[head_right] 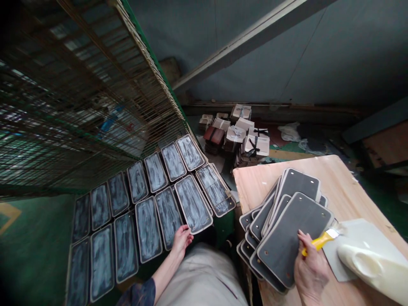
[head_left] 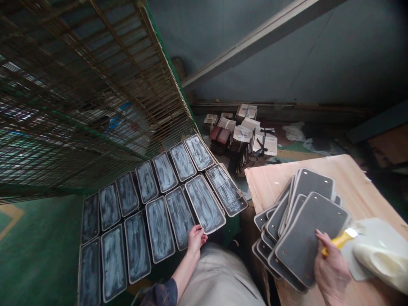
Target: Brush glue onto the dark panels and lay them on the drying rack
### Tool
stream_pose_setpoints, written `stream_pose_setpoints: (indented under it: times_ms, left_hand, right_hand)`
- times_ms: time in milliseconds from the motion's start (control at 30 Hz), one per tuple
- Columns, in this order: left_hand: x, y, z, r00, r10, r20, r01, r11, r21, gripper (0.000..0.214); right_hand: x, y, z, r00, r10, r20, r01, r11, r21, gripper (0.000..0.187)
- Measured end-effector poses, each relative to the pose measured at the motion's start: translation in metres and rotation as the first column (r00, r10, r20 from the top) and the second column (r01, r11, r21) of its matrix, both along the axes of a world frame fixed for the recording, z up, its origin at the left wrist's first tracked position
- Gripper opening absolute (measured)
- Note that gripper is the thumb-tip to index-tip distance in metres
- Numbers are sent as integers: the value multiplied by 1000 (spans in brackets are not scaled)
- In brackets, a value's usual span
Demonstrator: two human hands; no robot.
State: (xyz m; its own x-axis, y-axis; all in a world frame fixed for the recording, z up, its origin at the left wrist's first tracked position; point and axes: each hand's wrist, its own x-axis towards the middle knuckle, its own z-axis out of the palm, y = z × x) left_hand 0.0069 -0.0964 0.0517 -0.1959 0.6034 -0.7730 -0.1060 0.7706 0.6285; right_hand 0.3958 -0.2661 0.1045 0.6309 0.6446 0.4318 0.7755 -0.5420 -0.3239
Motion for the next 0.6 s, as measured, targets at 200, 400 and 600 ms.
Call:
stream_pose_setpoints:
  times_ms: [200, 400, 600]
  left_hand:
    - [-1, 7, 1, 997, 76, -22, -77, 996, -45, 11]
    - [0, 0, 9, 1000, -11, -28, 8, 996, -90, 10]
    - [7, -28, 2, 876, -473, 91, 480, 841, -249, 28]
  right_hand:
    - [6, -7, -11, 1000, -3, -17, 3, 1000, -23, 31]
    - [4, -5, -6, 995, 76, -64, -74, 997, 34, 31]
    - [1, -19, 35, 982, 78, -171, -70, 996, 49, 32]
